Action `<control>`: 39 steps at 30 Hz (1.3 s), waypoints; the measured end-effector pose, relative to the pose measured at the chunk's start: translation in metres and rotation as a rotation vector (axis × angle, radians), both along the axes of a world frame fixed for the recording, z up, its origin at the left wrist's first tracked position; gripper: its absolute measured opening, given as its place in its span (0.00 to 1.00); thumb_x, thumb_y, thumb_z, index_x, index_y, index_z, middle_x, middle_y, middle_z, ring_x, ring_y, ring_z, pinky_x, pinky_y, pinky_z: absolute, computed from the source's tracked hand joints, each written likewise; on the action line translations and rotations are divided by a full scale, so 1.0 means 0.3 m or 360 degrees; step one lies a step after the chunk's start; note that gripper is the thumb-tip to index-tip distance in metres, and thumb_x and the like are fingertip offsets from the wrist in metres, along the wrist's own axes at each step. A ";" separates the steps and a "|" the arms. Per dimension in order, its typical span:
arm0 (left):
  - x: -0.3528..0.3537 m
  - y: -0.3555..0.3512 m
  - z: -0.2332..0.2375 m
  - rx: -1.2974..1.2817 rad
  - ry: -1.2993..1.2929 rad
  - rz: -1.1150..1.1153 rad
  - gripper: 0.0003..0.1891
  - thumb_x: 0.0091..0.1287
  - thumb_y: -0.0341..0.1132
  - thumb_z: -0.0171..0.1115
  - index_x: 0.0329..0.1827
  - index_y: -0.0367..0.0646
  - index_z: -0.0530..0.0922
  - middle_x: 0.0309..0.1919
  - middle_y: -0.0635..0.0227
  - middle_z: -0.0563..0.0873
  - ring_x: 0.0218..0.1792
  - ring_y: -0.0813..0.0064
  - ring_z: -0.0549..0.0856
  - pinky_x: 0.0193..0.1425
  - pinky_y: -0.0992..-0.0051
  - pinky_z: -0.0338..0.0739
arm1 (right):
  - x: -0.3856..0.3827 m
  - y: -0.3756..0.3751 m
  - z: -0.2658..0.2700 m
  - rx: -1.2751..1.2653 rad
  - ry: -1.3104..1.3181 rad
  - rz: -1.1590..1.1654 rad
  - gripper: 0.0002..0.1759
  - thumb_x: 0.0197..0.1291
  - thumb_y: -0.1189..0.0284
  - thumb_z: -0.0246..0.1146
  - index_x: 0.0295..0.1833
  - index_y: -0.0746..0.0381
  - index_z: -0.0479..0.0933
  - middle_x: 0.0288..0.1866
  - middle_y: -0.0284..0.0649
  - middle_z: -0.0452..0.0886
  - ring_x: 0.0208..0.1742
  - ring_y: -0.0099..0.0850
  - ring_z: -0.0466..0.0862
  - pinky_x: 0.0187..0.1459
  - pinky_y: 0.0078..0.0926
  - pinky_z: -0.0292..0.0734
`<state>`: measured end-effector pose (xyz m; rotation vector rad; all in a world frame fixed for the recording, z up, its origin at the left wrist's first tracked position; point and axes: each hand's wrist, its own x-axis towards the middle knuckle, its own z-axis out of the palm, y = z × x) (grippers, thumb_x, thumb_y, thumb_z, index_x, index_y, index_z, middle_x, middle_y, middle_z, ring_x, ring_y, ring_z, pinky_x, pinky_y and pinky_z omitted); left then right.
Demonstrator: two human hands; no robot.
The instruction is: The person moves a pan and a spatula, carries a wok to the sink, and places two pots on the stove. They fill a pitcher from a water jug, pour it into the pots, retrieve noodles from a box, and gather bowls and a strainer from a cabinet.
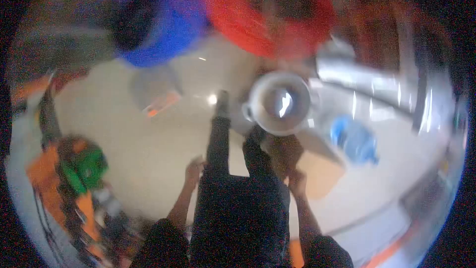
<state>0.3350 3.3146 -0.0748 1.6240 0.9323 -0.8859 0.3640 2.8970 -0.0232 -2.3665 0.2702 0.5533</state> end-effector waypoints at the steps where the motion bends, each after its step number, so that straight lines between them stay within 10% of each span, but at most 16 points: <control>1: -0.144 0.022 0.135 -0.0220 -0.0430 0.0685 0.19 0.68 0.44 0.50 0.53 0.39 0.74 0.45 0.59 0.82 0.46 0.69 0.81 0.50 0.71 0.74 | -0.049 0.009 0.054 0.0134 0.0163 -0.0006 0.11 0.53 0.78 0.51 0.19 0.66 0.67 0.17 0.47 0.69 0.20 0.40 0.71 0.22 0.37 0.61; 3: -0.429 0.098 0.340 -0.0048 -0.0153 0.1230 0.19 0.68 0.43 0.47 0.55 0.41 0.73 0.41 0.58 0.83 0.43 0.66 0.82 0.47 0.66 0.76 | -0.078 -0.029 0.103 0.0146 0.0004 0.0744 0.09 0.48 0.76 0.55 0.17 0.64 0.67 0.16 0.45 0.69 0.18 0.36 0.68 0.22 0.35 0.62; 4: -0.566 0.125 0.435 -0.0058 -0.0132 0.1439 0.19 0.69 0.43 0.46 0.55 0.40 0.73 0.41 0.57 0.83 0.41 0.65 0.82 0.46 0.66 0.76 | 0.006 0.126 0.332 0.0416 0.0096 0.0442 0.12 0.48 0.72 0.57 0.16 0.61 0.67 0.13 0.43 0.69 0.17 0.38 0.69 0.23 0.38 0.62; 5: -0.727 0.129 0.524 -0.0080 -0.0104 0.1662 0.20 0.69 0.42 0.44 0.55 0.39 0.73 0.41 0.57 0.83 0.40 0.65 0.82 0.44 0.66 0.77 | -0.120 -0.129 0.019 0.0013 0.0172 0.1019 0.12 0.48 0.72 0.57 0.16 0.60 0.69 0.14 0.42 0.72 0.18 0.41 0.71 0.24 0.40 0.64; 6: -0.875 0.121 0.583 -0.0046 -0.0105 0.1824 0.21 0.69 0.44 0.44 0.56 0.39 0.72 0.40 0.56 0.83 0.39 0.64 0.83 0.43 0.66 0.77 | -0.050 -0.086 0.099 -0.0667 -0.0360 0.2084 0.12 0.46 0.71 0.59 0.14 0.60 0.69 0.15 0.40 0.71 0.19 0.36 0.73 0.20 0.36 0.65; 7: -1.035 0.090 0.608 -0.0029 -0.0094 0.1968 0.22 0.69 0.45 0.43 0.56 0.38 0.72 0.40 0.55 0.83 0.38 0.64 0.83 0.42 0.66 0.77 | -0.015 -0.043 0.132 -0.0618 -0.0389 0.2242 0.12 0.47 0.70 0.59 0.15 0.60 0.69 0.16 0.40 0.71 0.20 0.36 0.73 0.21 0.36 0.65; 12: -1.631 -0.297 0.392 -0.0424 -0.0181 0.3077 0.25 0.69 0.50 0.41 0.36 0.40 0.82 0.26 0.57 0.84 0.22 0.66 0.81 0.27 0.63 0.77 | 0.305 0.490 0.269 -0.0380 0.0034 0.1843 0.11 0.49 0.69 0.58 0.20 0.61 0.70 0.20 0.40 0.73 0.23 0.36 0.74 0.25 0.37 0.66; 22: -1.928 -0.085 0.622 -0.0331 -0.0357 0.2871 0.17 0.64 0.37 0.54 0.53 0.37 0.72 0.34 0.49 0.84 0.33 0.59 0.84 0.45 0.60 0.78 | 0.279 1.846 0.548 -0.0494 -0.0072 0.1888 0.10 0.54 0.66 0.56 0.29 0.62 0.73 0.27 0.41 0.75 0.31 0.36 0.75 0.32 0.39 0.68; 26: -2.230 0.270 0.211 -0.0136 -0.0963 0.2983 0.11 0.57 0.29 0.56 0.42 0.41 0.80 0.36 0.63 0.86 0.31 0.75 0.85 0.38 0.72 0.81 | -0.109 2.199 0.378 -0.0655 0.0196 0.2486 0.11 0.56 0.65 0.56 0.32 0.63 0.73 0.30 0.42 0.76 0.34 0.35 0.76 0.35 0.40 0.68; 27: -2.228 0.417 0.212 0.0676 -0.0090 0.1997 0.13 0.58 0.31 0.54 0.45 0.40 0.79 0.37 0.63 0.85 0.32 0.76 0.85 0.37 0.72 0.81 | -0.169 2.291 0.341 -0.0729 0.0238 0.2601 0.12 0.57 0.64 0.56 0.33 0.63 0.74 0.31 0.42 0.77 0.35 0.35 0.76 0.36 0.40 0.69; 32: -2.406 0.967 0.281 0.0378 -0.0680 0.3228 0.19 0.58 0.38 0.57 0.50 0.38 0.75 0.36 0.56 0.84 0.36 0.72 0.84 0.33 0.69 0.80 | -0.282 2.936 0.162 -0.1296 0.0090 0.3047 0.14 0.59 0.63 0.55 0.38 0.64 0.75 0.35 0.42 0.78 0.38 0.35 0.77 0.39 0.41 0.69; 34: -2.492 1.130 0.243 -0.0403 -0.1834 0.3829 0.16 0.58 0.34 0.57 0.49 0.38 0.75 0.31 0.56 0.83 0.31 0.67 0.83 0.31 0.66 0.79 | -0.339 3.284 0.057 -0.1524 -0.0173 0.3257 0.15 0.60 0.62 0.54 0.40 0.64 0.75 0.36 0.43 0.78 0.40 0.35 0.77 0.41 0.41 0.70; 35: -2.484 1.219 0.349 0.0118 -0.1119 0.3671 0.14 0.59 0.28 0.53 0.48 0.39 0.74 0.30 0.57 0.83 0.27 0.66 0.82 0.30 0.64 0.78 | -0.406 3.454 0.015 -0.1514 -0.0339 0.3348 0.15 0.61 0.62 0.54 0.41 0.64 0.75 0.37 0.43 0.79 0.41 0.35 0.77 0.42 0.42 0.70; 37: -2.507 1.342 0.444 -0.0090 -0.0602 0.3754 0.14 0.61 0.31 0.51 0.49 0.40 0.73 0.33 0.56 0.83 0.28 0.66 0.83 0.31 0.67 0.78 | -0.678 3.799 0.058 -0.1006 -0.0532 0.3428 0.13 0.57 0.65 0.55 0.34 0.65 0.75 0.31 0.44 0.78 0.33 0.36 0.77 0.33 0.39 0.69; 39: -2.546 1.294 0.326 -0.0435 -0.1320 0.4071 0.19 0.65 0.46 0.47 0.51 0.43 0.72 0.36 0.53 0.82 0.33 0.61 0.84 0.32 0.65 0.80 | -1.048 4.139 0.254 -0.0237 -0.0567 0.3465 0.10 0.47 0.73 0.57 0.20 0.67 0.73 0.16 0.46 0.76 0.17 0.37 0.76 0.16 0.35 0.67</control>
